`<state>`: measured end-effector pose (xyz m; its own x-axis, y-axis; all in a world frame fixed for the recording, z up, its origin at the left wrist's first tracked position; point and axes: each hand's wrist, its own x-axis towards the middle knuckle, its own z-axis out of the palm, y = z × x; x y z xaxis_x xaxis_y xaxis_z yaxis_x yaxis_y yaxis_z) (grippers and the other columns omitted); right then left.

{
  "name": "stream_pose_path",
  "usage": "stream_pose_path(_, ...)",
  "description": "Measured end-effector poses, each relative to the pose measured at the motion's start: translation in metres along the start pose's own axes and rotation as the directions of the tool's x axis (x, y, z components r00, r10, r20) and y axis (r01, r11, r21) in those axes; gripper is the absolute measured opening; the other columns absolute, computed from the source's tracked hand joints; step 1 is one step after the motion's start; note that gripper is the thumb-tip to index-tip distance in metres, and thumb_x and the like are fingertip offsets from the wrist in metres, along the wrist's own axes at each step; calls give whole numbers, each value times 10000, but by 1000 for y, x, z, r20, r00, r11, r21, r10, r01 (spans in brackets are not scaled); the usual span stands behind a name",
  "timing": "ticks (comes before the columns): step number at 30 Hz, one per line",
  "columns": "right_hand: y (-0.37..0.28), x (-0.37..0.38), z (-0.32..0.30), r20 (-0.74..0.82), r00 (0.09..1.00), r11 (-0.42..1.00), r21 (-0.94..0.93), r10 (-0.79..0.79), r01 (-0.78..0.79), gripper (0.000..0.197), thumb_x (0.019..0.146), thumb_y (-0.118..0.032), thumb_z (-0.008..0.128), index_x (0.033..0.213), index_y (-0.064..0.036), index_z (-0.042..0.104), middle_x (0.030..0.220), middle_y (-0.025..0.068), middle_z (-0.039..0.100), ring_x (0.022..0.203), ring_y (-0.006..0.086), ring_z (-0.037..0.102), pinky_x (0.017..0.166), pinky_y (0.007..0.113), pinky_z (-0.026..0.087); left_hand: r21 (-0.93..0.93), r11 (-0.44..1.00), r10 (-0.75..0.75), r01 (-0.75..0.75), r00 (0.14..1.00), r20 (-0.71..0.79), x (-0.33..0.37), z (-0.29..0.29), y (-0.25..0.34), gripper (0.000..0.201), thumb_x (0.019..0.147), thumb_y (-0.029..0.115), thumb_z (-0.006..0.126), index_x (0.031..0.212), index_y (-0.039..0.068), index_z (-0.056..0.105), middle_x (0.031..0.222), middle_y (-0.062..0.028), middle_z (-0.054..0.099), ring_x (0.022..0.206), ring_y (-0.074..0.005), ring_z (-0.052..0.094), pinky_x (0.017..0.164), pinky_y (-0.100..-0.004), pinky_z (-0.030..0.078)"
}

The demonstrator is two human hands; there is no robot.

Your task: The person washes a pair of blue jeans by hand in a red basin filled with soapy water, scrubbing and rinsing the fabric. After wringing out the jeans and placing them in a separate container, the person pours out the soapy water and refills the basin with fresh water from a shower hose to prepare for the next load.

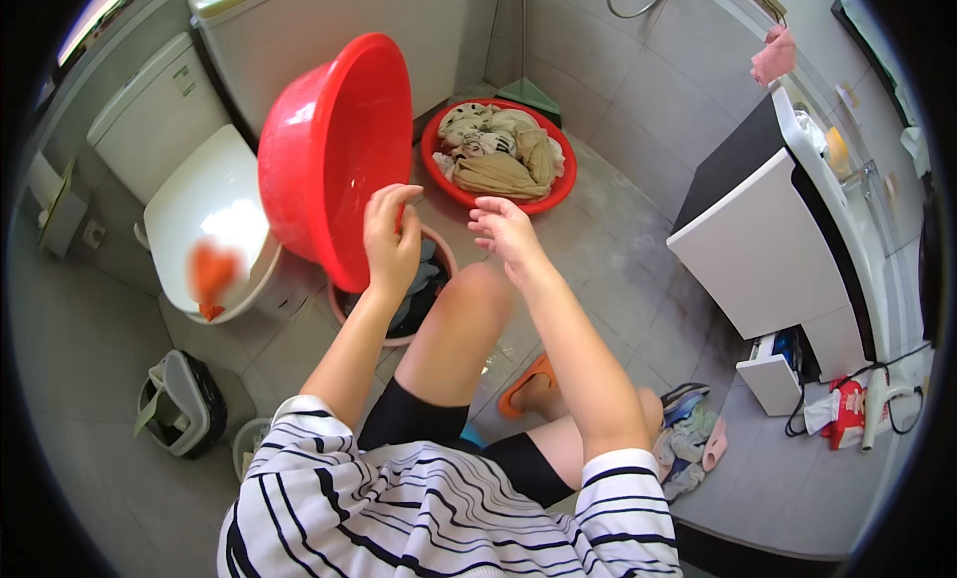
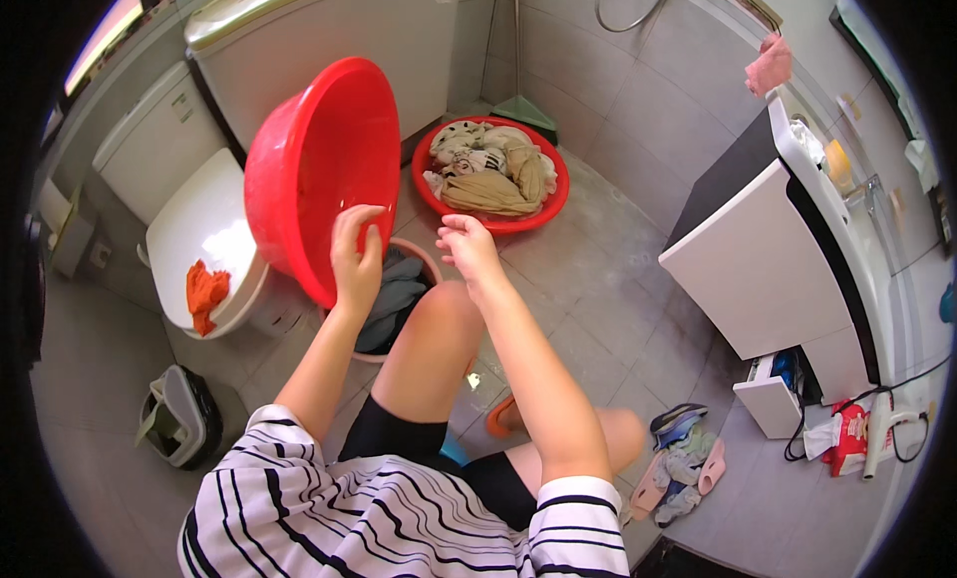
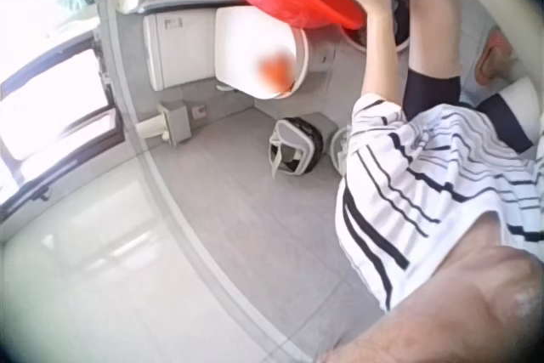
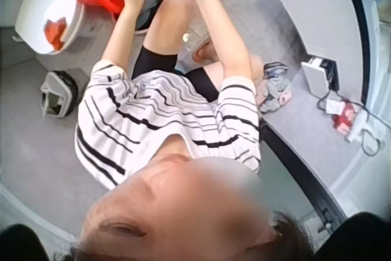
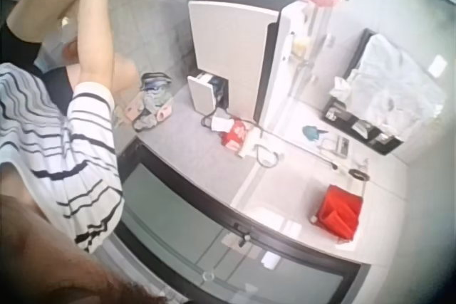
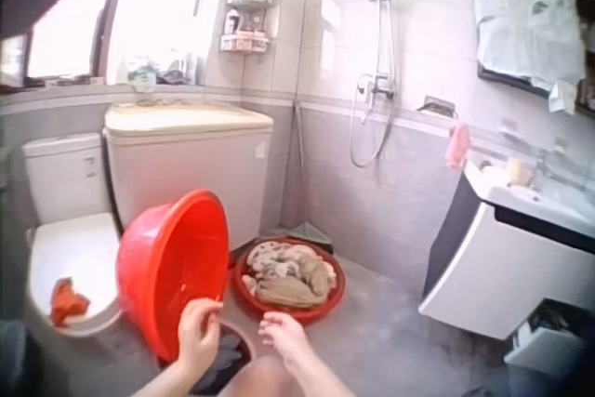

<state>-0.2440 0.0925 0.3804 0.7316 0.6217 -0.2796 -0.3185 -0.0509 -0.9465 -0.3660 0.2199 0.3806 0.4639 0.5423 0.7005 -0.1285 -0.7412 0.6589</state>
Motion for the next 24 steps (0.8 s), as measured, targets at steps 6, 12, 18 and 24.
stream_pose_path(6, 32, 70, -79, -188, 973, 990, -17, 133, -138, 307, 838, -87, 546, 1142, -49, 527, 983, 50, 615, 819, 131, 592, 652, 268, 464, -307, 673, -574, 673, 737, 356, 7, 140, -131, 300, 884, 80, 502, 1177, 21, 530, 1046, -53, 564, 978, -126, 522, 858, -232, 401)
stream_pose_path(12, 124, 160, -174, -222, 884, 908, 17, 412, -418, 290, 828, -93, 526, 1118, -76, 528, 940, 39, 609, 802, 135, 586, 630, 276, 467, 83, 550, -833, 831, 538, 133, -41, 253, -301, 587, 868, 362, 516, 1303, -18, 412, 1184, -127, 549, 1040, -197, 520, 898, -313, 402)
stream_pose_path(18, 182, 269, -210, -336, 776, 844, 277, 533, -460, 385, 874, -183, 535, 1237, -95, 443, 1091, 72, 575, 970, 200, 559, 823, 357, 449, -35, 129, -955, 991, 133, 266, -20, 301, -411, 574, 925, 453, 441, 1254, -17, 451, 1179, -137, 557, 1033, -239, 564, 871, -343, 451)
stream_pose_path(24, 224, 340, -227, -267, 775, 701, 650, 573, -294, 381, 902, -288, 556, 1230, -121, 457, 1121, 62, 584, 993, 205, 567, 872, 375, 453, -427, 288, -911, 857, 383, 153, -2, 315, -455, 403, 918, 405, 515, 1116, 58, 569, 1056, -72, 628, 930, -181, 609, 784, -331, 487)
